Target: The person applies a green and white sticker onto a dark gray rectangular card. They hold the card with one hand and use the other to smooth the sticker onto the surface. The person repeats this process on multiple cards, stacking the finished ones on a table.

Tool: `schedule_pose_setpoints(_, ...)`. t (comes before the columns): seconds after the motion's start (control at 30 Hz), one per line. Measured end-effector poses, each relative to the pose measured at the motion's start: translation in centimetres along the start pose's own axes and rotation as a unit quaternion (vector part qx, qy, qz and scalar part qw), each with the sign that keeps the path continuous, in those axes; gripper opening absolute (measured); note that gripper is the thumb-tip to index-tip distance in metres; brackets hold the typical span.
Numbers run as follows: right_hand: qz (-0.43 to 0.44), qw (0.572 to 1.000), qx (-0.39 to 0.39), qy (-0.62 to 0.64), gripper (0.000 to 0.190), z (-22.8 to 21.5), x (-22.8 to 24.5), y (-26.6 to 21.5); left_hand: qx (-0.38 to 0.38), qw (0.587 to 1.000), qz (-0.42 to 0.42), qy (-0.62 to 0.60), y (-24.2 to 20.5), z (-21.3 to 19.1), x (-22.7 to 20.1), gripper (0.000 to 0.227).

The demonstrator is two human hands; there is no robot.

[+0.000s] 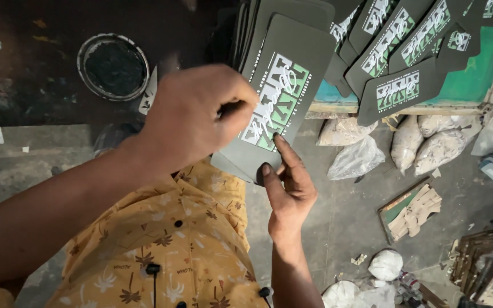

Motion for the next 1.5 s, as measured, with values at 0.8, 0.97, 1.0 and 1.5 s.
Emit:
schedule_pose_setpoints(0.8, -0.045, 0.978, 0.145, -0.141, 0.025, -0.5, -9.9, -5.9, -0.199, 0.909, -0.36, 0.068, -17.1, -15.0, 9.8, 0.015)
schedule_pose_setpoints(0.97, -0.356, 0.869, 0.248, -0.239, 0.047, 11.4, -5.8, -6.1, -0.184, 0.923, -0.33, 0.068, -17.6, -11.4, 11.6, 0.016)
schedule_pose_setpoints(1.0, -0.37, 0.854, 0.247, -0.268, 0.058, 12.6, -6.1, -5.8, -0.195, 0.926, -0.32, 0.055, -17.5, -10.6, 12.2, 0.015)
schedule_pose_setpoints(1.5, -0.35, 0.791, 0.255, -0.431, 0.098, 16.3, -10.1, -3.4, -0.23, 0.945, -0.189, 0.135, -16.0, -7.9, 13.1, 0.004)
Point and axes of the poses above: each hand's wrist, its own y-axis towards the middle knuckle, its own z-axis out of the palm, x = y × z, the point moved 6 cm from there along y, towards the middle knuckle, and after that the axes turned 14 degrees about -x, right-handed, at the moved point
